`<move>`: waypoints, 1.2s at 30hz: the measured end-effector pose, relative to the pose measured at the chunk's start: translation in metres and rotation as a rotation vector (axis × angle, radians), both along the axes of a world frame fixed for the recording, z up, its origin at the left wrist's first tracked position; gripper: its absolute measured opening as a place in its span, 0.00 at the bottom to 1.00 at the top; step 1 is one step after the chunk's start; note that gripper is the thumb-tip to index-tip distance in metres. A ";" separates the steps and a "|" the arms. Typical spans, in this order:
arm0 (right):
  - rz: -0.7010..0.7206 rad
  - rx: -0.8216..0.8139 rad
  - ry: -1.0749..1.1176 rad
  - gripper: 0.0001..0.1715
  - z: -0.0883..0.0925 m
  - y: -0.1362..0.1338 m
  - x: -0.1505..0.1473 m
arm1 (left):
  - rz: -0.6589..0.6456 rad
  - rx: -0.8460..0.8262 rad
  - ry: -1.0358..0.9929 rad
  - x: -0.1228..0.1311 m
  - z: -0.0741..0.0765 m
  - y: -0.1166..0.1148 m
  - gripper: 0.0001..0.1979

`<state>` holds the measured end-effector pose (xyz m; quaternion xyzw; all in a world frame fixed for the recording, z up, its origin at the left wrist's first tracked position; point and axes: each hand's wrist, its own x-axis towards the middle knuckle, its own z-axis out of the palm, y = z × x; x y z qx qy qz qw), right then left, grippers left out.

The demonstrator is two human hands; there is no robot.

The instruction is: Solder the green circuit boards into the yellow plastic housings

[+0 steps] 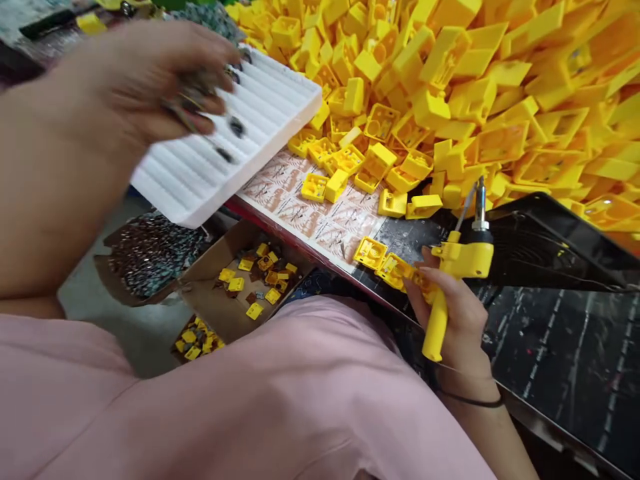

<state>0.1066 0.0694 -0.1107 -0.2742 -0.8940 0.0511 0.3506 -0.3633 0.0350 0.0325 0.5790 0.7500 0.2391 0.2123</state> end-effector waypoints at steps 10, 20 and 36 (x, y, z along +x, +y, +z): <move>0.102 -0.042 -0.049 0.22 0.001 0.007 -0.051 | -0.238 -0.004 -0.143 0.166 -0.093 0.053 0.37; 0.201 -0.054 -0.085 0.21 0.005 0.014 -0.052 | -0.429 0.068 0.396 0.143 -0.104 -0.025 0.23; 0.105 0.098 0.054 0.25 0.017 0.006 -0.033 | -0.348 0.056 0.647 0.172 -0.107 -0.021 0.16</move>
